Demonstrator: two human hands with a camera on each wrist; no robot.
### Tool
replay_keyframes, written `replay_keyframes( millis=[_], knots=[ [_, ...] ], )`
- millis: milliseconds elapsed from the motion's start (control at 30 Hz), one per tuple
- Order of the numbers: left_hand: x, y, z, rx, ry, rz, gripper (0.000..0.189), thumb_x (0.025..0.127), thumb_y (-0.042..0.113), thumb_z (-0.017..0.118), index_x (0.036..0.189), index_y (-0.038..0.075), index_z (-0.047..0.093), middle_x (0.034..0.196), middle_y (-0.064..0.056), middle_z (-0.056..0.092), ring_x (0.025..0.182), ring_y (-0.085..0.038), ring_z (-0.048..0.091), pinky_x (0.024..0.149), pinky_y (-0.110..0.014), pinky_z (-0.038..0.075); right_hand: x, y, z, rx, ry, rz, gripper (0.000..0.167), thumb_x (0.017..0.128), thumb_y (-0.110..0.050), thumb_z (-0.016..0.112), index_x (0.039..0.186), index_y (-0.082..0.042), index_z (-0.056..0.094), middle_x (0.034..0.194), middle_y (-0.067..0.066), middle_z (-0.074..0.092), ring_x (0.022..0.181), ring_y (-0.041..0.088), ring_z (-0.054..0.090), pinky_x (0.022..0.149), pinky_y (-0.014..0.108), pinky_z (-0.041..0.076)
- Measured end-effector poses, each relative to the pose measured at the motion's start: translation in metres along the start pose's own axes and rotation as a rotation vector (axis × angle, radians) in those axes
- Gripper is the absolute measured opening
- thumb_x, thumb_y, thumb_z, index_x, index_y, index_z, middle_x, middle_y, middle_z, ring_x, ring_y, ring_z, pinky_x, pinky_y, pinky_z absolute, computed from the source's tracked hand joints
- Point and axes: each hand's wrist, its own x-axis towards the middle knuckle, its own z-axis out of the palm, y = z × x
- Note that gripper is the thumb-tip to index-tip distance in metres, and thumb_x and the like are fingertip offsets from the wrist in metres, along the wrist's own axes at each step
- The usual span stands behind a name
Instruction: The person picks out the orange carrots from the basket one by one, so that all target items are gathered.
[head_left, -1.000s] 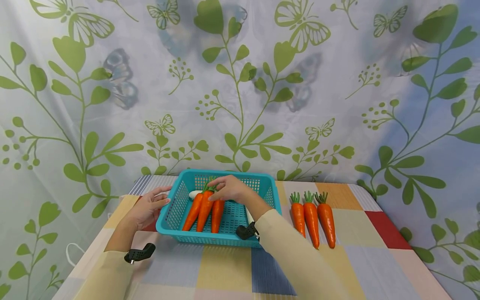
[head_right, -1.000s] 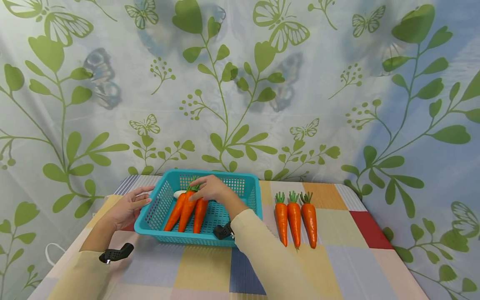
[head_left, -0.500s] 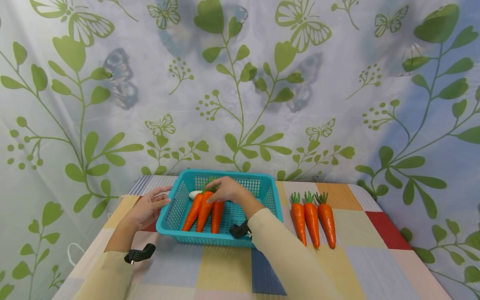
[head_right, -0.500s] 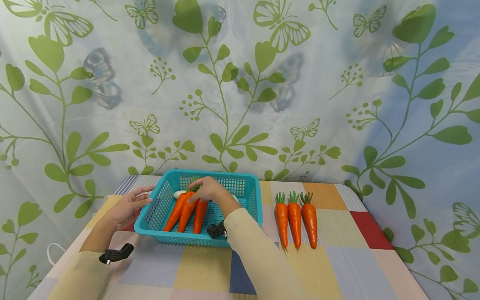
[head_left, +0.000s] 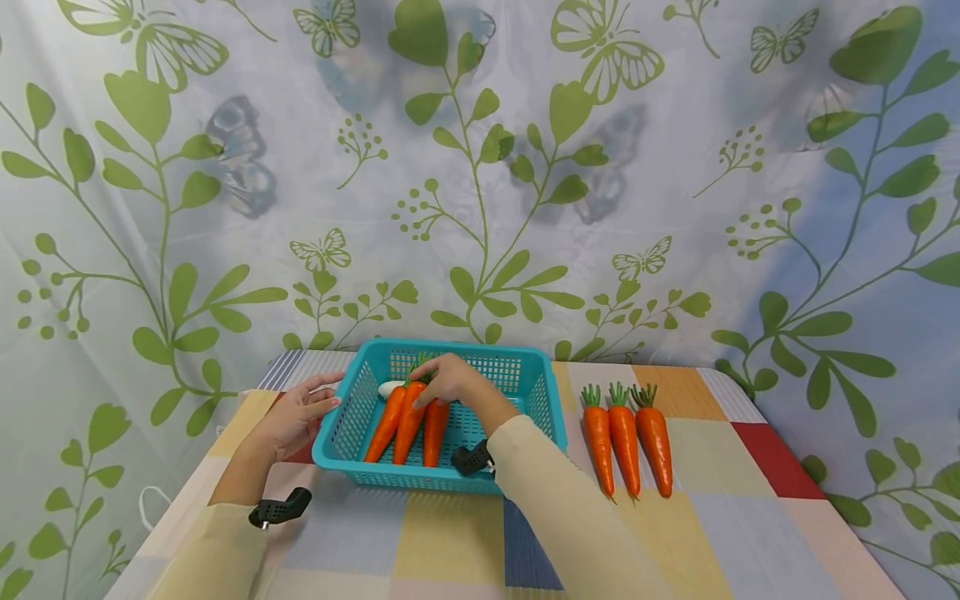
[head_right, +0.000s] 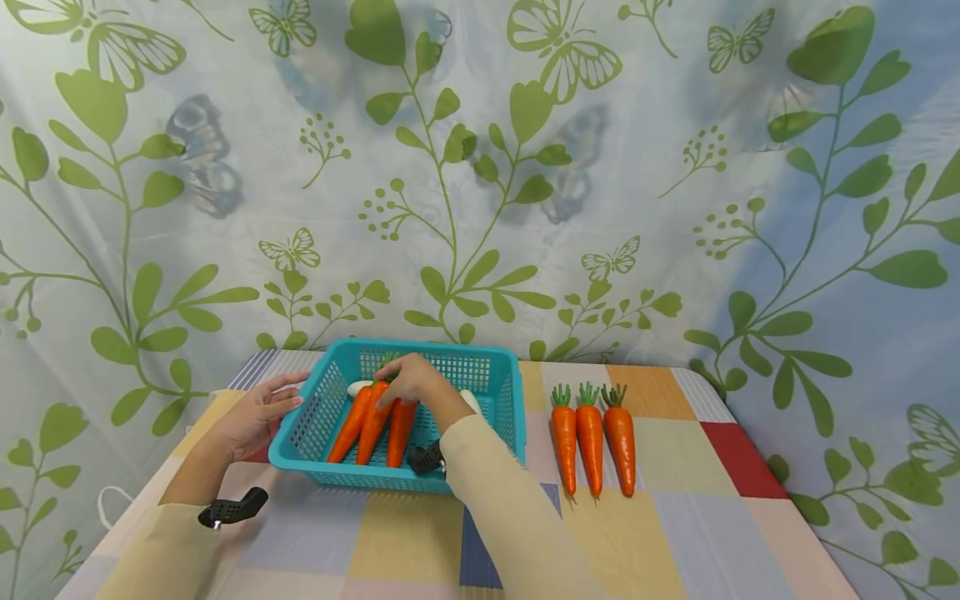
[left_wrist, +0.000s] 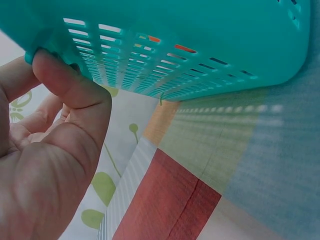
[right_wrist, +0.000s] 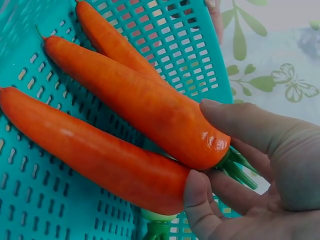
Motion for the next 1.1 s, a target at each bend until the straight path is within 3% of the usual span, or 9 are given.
replay_keyframes(
  millis=[300,533,1100],
  knots=[
    [-0.0002,-0.0008,0.001,0.006,-0.001,0.002,0.063,0.106,0.016,0.056,0.158,0.003,0.023,0.108,0.007,0.066,0.1,-0.011,0.07,0.095,-0.04,0.06,0.0039,0.0002,0.0016,-0.028,0.018,0.0,0.045,0.078,-0.007,0.089,0.119,-0.022,0.077,0.123,0.008,0.067,0.097,0.022,0.065,0.084,0.04,0.058],
    [-0.0001,-0.0005,0.0009,0.015,0.003,-0.001,0.064,0.106,0.017,0.056,0.159,0.004,0.022,0.109,0.008,0.066,0.101,-0.011,0.07,0.096,-0.04,0.06,0.0026,0.0001,0.0002,-0.045,0.053,-0.049,0.041,0.078,-0.008,0.089,0.114,-0.021,0.078,0.114,0.006,0.066,0.095,0.022,0.063,0.081,0.037,0.058],
    [-0.0002,-0.0009,0.0013,0.005,0.004,-0.005,0.062,0.106,0.015,0.056,0.157,0.004,0.024,0.106,0.008,0.066,0.1,-0.011,0.07,0.095,-0.041,0.06,-0.0049,0.0063,-0.0081,0.178,0.018,-0.13,0.043,0.084,-0.001,0.082,0.124,-0.01,0.071,0.108,0.011,0.064,0.1,0.025,0.067,0.091,0.045,0.062]
  ],
)
